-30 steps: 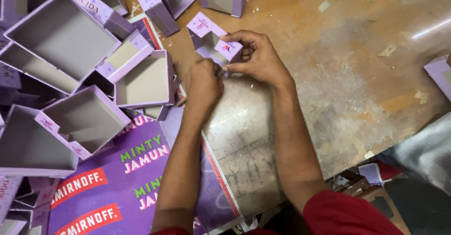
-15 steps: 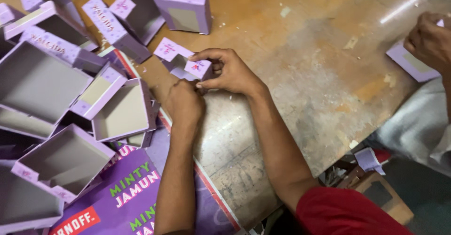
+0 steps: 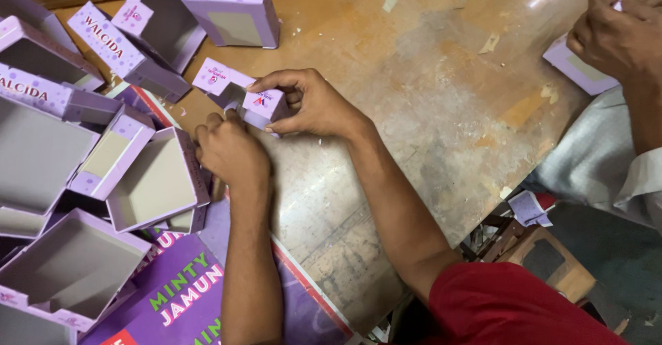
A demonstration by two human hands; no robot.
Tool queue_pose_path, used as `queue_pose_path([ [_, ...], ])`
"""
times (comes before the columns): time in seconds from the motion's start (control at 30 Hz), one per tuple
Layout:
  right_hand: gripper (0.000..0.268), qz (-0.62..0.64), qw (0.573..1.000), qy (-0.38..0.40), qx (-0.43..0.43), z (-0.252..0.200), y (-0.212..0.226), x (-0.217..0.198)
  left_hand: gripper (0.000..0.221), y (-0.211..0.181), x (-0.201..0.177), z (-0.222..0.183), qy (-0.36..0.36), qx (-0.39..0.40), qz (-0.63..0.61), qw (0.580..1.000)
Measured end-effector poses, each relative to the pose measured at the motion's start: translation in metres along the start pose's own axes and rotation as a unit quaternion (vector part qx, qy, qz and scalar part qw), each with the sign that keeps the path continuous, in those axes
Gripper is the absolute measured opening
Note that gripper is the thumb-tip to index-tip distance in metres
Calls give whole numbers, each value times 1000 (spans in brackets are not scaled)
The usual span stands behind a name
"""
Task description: The person assembles small purple cardboard boxes at a workbench. They fold the flaps, use a wooden stick to press the edges, and stack the completed boxes. Another person works nearby on similar boxes.
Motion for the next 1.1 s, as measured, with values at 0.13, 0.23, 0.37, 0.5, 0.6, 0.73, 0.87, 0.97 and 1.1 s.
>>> queue_pose_path([
  [0.13,64,7,999,-19,25,0,-9,-4,19,3,-1,0,-20,19,-28,999],
  [0.23,63,-1,997,-71,11,0,-21,-14,26,9,-9,-4,-49,45,-91,994],
  [0.37,54,-2,980,-195,37,-6,-36,-32,31,9,-16,-4,-128,30,-95,987],
  [0.5,47,1,967,-249,61,-10,-44,-38,27,12,-11,-5,-158,16,-141,977],
  [0.6,47,28,966,-244,82,-8,-48,-38,31,19,-4,2,-102,29,-140,984],
  [0.73,45,38,971,-221,85,-8,-48,-37,33,20,1,5,-83,40,-112,989],
  [0.87,44,42,973,-208,90,-6,-46,-36,41,23,0,7,-91,54,-114,988],
  [0.97,42,67,972,-205,91,-8,-46,-38,43,21,1,6,-77,64,-101,990],
  [1.1,42,85,970,-201,103,-7,-46,-41,43,18,-2,4,-70,64,-99,991],
])
Point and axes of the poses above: each hand's wrist, its own z-axis towards the middle knuckle, its own x-axis out of the palm, y = z × x, the point moved 2 cm from there along z, towards the middle knuckle, and after that the axes turned 12 degrees about y, right-handed, at the moved point
